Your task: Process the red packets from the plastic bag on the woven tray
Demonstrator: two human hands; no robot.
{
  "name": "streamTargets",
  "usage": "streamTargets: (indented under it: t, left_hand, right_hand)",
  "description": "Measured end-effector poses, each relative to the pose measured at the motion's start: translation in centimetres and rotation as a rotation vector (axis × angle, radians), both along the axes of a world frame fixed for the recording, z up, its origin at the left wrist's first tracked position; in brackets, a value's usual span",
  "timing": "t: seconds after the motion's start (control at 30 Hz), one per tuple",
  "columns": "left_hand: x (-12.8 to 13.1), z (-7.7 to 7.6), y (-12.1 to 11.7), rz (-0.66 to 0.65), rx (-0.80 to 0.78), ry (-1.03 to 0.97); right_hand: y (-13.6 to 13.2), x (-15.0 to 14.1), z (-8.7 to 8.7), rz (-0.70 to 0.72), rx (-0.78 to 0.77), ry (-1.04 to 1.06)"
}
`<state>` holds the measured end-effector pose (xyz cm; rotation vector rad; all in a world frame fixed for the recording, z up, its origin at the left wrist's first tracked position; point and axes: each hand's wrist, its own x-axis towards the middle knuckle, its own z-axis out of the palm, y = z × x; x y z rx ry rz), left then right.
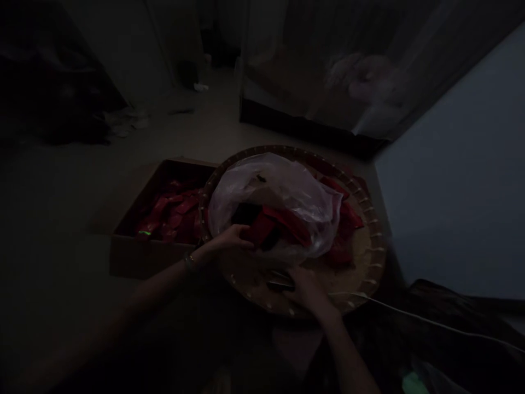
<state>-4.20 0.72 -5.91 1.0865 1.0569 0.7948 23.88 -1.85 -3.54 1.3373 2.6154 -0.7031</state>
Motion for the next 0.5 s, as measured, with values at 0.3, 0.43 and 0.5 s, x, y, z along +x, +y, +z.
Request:
streamTargets:
  t: [0.3,0.43,0.5]
  left_hand:
    - [1.8,0.6,-0.7,-0.029,0.034,0.019]
    - [2.7,1.7,-1.0,-0.099,0.109,0.116]
    - [2.7,2.3,-1.2,-0.136,0.134,0.169]
  right_hand:
    - [4.3,-0.1,4.6,-0.362,0.13,0.491]
    - [5.6,-2.6,5.2,-0.327,0.135,0.521]
    - [6.2,-3.4,5.3,-0.309,0.134,0.543]
